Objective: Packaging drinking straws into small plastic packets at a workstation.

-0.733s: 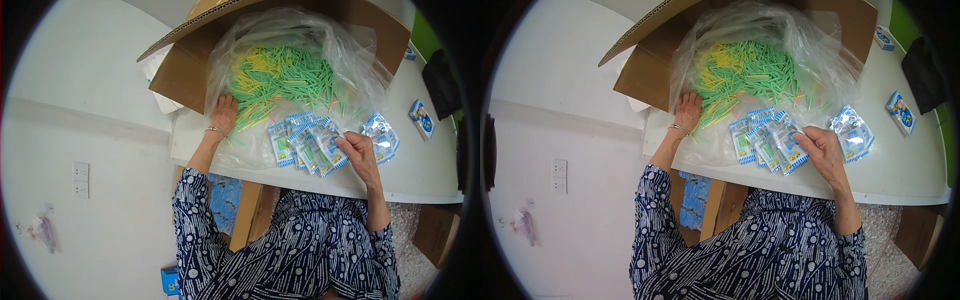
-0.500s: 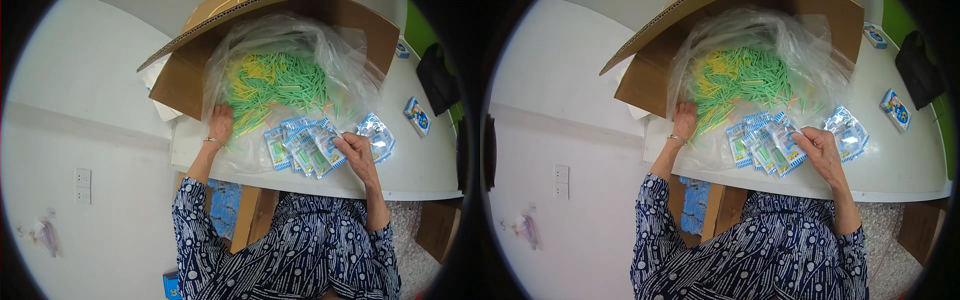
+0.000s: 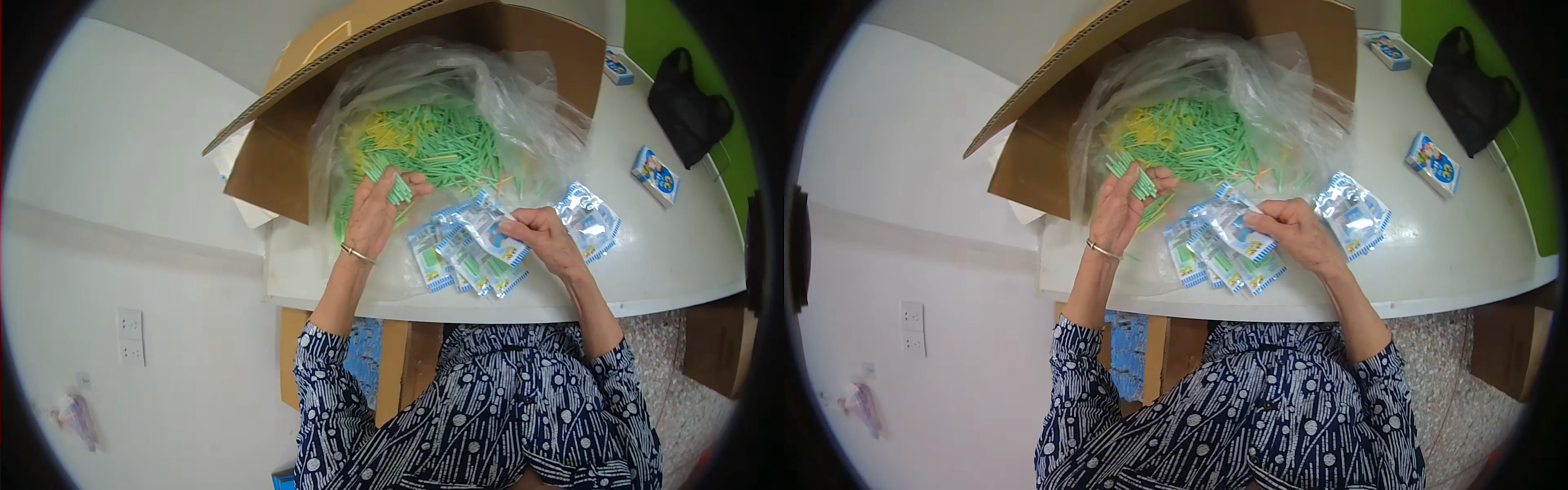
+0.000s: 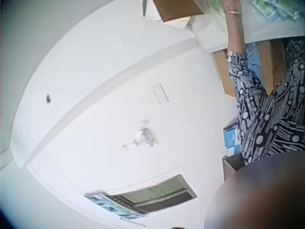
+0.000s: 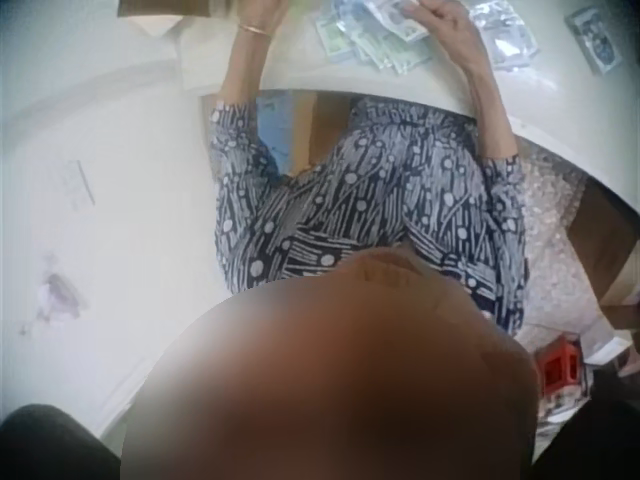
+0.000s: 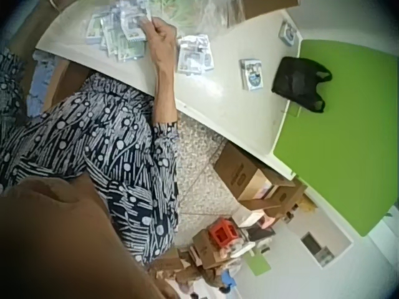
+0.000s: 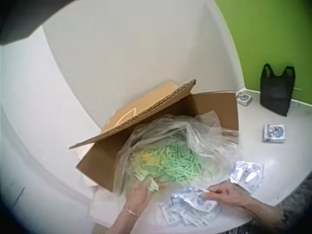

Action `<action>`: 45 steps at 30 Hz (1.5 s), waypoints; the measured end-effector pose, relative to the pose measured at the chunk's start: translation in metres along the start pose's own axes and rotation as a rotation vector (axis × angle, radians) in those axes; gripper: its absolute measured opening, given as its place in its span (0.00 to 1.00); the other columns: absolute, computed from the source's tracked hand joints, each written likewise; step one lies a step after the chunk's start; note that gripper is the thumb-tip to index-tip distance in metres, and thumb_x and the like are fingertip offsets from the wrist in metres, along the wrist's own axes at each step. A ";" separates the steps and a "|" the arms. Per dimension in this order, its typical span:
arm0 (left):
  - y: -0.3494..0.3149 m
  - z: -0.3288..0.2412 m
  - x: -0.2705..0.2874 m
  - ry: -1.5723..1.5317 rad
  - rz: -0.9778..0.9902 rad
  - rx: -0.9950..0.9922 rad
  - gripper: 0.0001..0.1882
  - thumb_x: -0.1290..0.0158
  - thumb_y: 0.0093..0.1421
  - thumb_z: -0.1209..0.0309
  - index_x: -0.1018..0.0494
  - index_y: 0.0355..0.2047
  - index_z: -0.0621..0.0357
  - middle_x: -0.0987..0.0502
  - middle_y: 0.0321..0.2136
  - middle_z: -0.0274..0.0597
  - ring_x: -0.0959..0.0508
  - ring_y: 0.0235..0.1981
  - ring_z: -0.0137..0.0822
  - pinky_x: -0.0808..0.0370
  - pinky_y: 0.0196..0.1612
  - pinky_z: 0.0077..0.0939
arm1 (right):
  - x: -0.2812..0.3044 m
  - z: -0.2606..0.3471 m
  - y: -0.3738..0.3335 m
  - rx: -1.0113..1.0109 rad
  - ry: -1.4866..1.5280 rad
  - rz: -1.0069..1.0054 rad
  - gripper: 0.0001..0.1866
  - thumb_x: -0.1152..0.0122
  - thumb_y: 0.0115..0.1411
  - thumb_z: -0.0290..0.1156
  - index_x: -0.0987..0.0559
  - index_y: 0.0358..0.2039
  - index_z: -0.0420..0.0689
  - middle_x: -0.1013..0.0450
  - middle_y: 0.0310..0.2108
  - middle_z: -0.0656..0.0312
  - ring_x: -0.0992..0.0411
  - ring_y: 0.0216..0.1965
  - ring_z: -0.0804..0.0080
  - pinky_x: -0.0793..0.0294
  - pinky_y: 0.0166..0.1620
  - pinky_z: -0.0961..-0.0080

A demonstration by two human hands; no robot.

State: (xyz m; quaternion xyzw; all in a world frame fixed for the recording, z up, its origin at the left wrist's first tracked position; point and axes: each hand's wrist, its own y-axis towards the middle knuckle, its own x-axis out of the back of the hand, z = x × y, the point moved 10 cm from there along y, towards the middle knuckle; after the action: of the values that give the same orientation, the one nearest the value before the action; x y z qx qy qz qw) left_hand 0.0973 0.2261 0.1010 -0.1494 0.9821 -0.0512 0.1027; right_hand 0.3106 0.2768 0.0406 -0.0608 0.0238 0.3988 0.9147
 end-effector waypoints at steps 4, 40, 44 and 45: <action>0.006 -0.008 -0.066 -0.071 0.074 -0.019 0.14 0.59 0.67 0.65 0.31 0.37 0.65 0.24 0.37 0.50 0.23 0.41 0.41 0.26 0.48 0.35 | 0.005 -0.009 0.008 -0.032 0.088 0.069 0.12 0.42 0.60 0.32 0.20 0.29 0.35 0.27 0.24 0.71 0.36 0.27 0.89 0.38 0.31 0.88; 0.033 0.057 -0.116 0.140 0.309 -0.010 0.17 0.62 0.68 0.65 0.35 0.50 0.65 0.26 0.42 0.40 0.28 0.42 0.25 0.31 0.48 0.21 | 0.032 -0.036 0.028 -0.036 0.148 0.109 0.12 0.43 0.61 0.32 0.20 0.36 0.35 0.24 0.28 0.68 0.32 0.31 0.87 0.32 0.36 0.86; 0.032 0.050 -0.116 0.140 0.314 -0.046 0.16 0.61 0.68 0.67 0.31 0.47 0.65 0.26 0.44 0.45 0.26 0.45 0.31 0.28 0.48 0.24 | 0.034 -0.036 0.029 -0.026 0.035 0.098 0.13 0.44 0.61 0.33 0.20 0.36 0.35 0.25 0.28 0.68 0.32 0.31 0.87 0.32 0.36 0.86; 0.031 0.048 -0.117 0.141 0.313 -0.047 0.16 0.61 0.68 0.67 0.31 0.47 0.65 0.26 0.44 0.45 0.26 0.45 0.31 0.28 0.48 0.24 | 0.033 -0.034 0.029 -0.024 0.035 0.100 0.13 0.44 0.61 0.33 0.20 0.36 0.35 0.25 0.28 0.68 0.32 0.31 0.87 0.32 0.36 0.86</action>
State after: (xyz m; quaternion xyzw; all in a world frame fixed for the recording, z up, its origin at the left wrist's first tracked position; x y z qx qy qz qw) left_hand 0.2086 0.2875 0.0721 0.0069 0.9991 -0.0219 0.0367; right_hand 0.3120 0.3164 0.0009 -0.0777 0.0381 0.4430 0.8923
